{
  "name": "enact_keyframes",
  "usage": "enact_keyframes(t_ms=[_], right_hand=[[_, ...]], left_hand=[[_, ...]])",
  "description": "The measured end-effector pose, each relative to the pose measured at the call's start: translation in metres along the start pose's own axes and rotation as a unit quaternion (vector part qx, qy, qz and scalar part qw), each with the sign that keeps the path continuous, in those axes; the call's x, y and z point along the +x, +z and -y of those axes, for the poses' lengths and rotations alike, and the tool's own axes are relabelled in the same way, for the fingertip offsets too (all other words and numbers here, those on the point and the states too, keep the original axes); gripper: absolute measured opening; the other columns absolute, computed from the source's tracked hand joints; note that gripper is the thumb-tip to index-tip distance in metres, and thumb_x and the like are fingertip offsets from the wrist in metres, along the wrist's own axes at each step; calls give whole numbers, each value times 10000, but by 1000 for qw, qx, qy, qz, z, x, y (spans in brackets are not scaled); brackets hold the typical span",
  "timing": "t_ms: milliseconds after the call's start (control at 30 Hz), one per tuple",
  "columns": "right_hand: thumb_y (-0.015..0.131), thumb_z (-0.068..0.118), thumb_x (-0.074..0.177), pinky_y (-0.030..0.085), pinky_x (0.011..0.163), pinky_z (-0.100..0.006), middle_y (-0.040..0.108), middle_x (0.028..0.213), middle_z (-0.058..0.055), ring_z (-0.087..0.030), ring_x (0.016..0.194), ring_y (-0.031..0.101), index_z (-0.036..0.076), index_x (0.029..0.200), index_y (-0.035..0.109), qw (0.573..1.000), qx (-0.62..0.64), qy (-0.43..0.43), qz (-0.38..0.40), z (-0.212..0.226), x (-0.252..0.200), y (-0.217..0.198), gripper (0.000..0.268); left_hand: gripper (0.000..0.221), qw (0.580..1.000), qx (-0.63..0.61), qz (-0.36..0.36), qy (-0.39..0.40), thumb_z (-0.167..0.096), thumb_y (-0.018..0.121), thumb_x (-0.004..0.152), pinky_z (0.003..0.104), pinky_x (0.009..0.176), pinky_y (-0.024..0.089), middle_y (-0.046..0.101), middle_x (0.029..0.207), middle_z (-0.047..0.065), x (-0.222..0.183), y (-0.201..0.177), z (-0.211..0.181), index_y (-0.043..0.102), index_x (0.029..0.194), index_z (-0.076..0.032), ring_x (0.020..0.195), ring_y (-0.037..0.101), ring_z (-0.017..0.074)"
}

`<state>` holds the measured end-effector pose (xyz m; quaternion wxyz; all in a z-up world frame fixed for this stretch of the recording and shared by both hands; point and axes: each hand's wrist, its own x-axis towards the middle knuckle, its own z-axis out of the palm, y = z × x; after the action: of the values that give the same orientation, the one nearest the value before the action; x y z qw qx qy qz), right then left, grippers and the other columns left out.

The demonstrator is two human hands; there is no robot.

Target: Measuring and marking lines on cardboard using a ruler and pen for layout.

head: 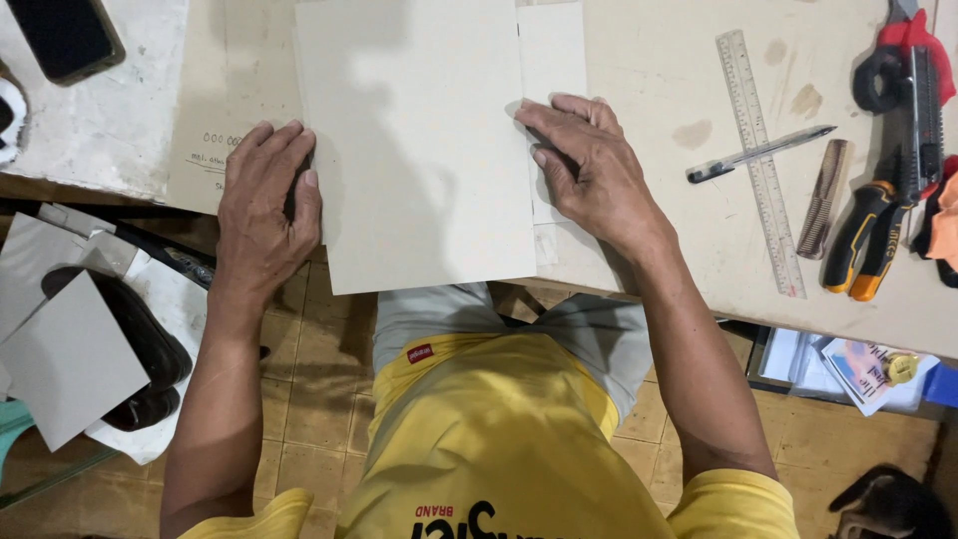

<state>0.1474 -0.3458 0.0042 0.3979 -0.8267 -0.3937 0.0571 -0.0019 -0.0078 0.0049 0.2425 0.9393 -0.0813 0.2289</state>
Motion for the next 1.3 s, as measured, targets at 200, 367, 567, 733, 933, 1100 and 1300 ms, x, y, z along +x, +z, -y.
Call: enact_keyframes(t_ms=[200, 367, 567, 733, 933, 1100, 1300], right_hand=[[569, 135, 1091, 419, 1106, -486, 657, 1415, -103, -380, 1395, 419, 142, 1504, 508, 1000, 3, 13, -2, 2, 0, 0, 417], [551, 186, 1101, 395, 1128, -491, 632, 1453, -93, -380, 1407, 413, 132, 1497, 516, 1000, 7, 13, -4, 0, -1, 1, 401], [529, 205, 1117, 411, 1112, -501, 678, 1382, -103, -391, 1402, 425, 132, 1503, 505, 1000, 1, -1, -10, -3, -2, 2, 394], [585, 111, 1080, 360, 1151, -483, 667, 1409, -119, -385, 1413, 432, 130, 1511, 496, 1000, 4, -2, -7, -3, -1, 1, 441], [564, 130, 1099, 396, 1134, -488, 630, 1455, -83, -386, 1402, 427, 131, 1501, 511, 1000, 0, -1, -11, -4, -2, 3, 406], [613, 44, 1018, 397, 1085, -583, 653, 1397, -140, -469, 1299, 518, 119, 1451, 576, 999, -20, -32, -29, -10, 3, 5, 441], [628, 68, 977, 259, 1162, -628, 703, 1331, -89, -435, 1323, 528, 170, 1419, 641, 999, -22, 37, -24, -7, 3, 6, 454]], left_hand=[[306, 1000, 3, 3, -5, 19, 548, 1080, 578, 1194, 424, 647, 1363, 288, -1, 1, 1, 650, 1349, 122, 1329, 551, 472], [299, 1000, 1, -2, -6, 28, 555, 1073, 587, 1188, 433, 646, 1365, 272, 0, 1, -1, 662, 1337, 119, 1325, 556, 459], [292, 1000, 12, -6, 5, 34, 564, 1078, 576, 1176, 444, 649, 1358, 279, -1, 2, 0, 660, 1339, 125, 1318, 556, 469], [300, 1000, 12, -3, 2, 39, 564, 1075, 581, 1186, 437, 647, 1363, 281, 0, 2, -1, 654, 1351, 113, 1324, 557, 460], [300, 1000, 15, 3, -3, 40, 561, 1076, 580, 1183, 437, 642, 1370, 280, 0, 1, -3, 650, 1352, 117, 1335, 543, 467], [303, 999, 14, -24, 27, 12, 601, 1057, 584, 1186, 415, 677, 1292, 275, -2, 4, 11, 657, 1343, 94, 1227, 636, 448], [289, 999, 17, -28, 3, -80, 608, 1052, 514, 1197, 421, 707, 1238, 226, 2, 3, 6, 700, 1286, 63, 1217, 663, 370]])
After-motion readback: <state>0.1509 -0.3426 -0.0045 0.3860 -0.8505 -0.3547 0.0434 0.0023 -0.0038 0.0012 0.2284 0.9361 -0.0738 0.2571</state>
